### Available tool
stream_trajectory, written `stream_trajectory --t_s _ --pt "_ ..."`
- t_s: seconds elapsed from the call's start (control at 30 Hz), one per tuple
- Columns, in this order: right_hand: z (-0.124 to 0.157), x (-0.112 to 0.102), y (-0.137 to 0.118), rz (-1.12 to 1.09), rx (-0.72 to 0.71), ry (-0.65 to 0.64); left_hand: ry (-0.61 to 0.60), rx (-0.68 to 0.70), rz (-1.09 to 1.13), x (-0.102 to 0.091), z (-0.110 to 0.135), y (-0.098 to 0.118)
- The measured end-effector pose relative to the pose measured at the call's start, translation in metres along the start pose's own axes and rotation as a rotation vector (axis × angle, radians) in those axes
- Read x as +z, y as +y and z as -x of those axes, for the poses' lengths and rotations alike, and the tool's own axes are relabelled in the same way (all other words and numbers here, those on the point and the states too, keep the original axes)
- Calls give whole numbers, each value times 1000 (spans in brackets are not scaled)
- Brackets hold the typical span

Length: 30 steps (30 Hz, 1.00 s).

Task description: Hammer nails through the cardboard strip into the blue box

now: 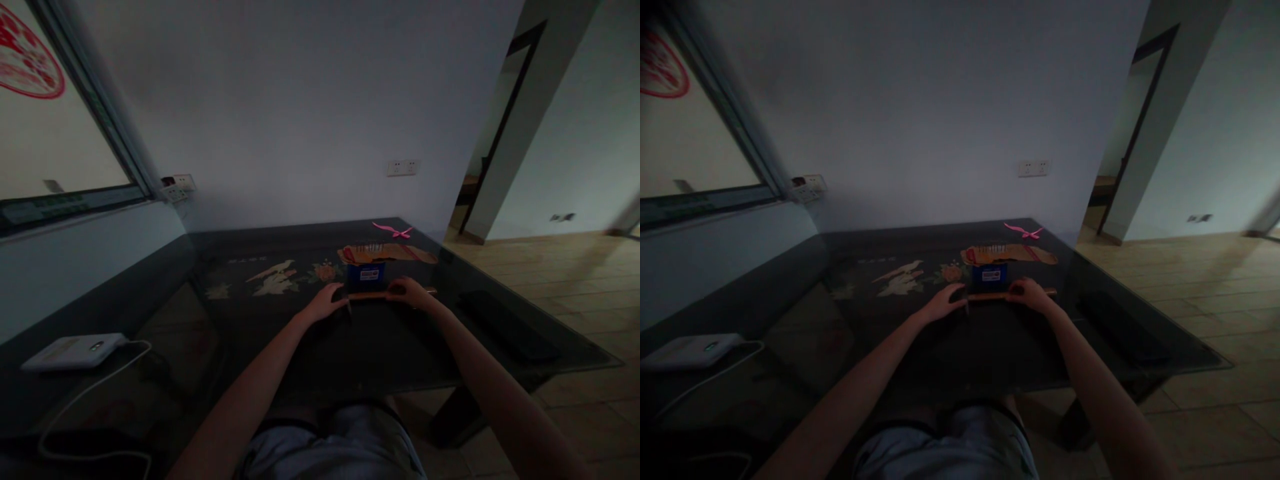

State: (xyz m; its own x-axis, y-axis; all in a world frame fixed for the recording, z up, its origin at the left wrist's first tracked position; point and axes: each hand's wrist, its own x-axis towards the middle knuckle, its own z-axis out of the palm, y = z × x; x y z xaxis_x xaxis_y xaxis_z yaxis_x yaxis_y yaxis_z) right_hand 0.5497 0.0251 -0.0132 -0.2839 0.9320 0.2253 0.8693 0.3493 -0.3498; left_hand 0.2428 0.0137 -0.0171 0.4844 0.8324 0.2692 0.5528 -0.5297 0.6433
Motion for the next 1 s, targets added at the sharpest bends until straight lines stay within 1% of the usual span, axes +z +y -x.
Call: stream_trajectory --t_s 0.23,0.33,0.5,0.7,0.8,0.87,0.93,1.0 --pt "-4 3 2 16 2 13 12 -35 77 4 3 4" --pt "-5 4 3 19 7 26 32 -30 50 8 3 3" --pt "-4 3 2 28 18 46 60 19 -24 15 1 -5" --pt "-1 2 -6 16 37 80 63 19 -16 18 1 -6" --pt "4 -5 -8 -13 59 124 96 6 33 12 0 -3" --pt "8 -14 -9 -43 97 174 151 -30 103 3 -3 -2" --pt "11 -26 -13 -76 160 252 228 -99 226 -10 -6 -1" --pt "12 -36 -27 -118 221 346 321 -192 395 -23 -7 -1"
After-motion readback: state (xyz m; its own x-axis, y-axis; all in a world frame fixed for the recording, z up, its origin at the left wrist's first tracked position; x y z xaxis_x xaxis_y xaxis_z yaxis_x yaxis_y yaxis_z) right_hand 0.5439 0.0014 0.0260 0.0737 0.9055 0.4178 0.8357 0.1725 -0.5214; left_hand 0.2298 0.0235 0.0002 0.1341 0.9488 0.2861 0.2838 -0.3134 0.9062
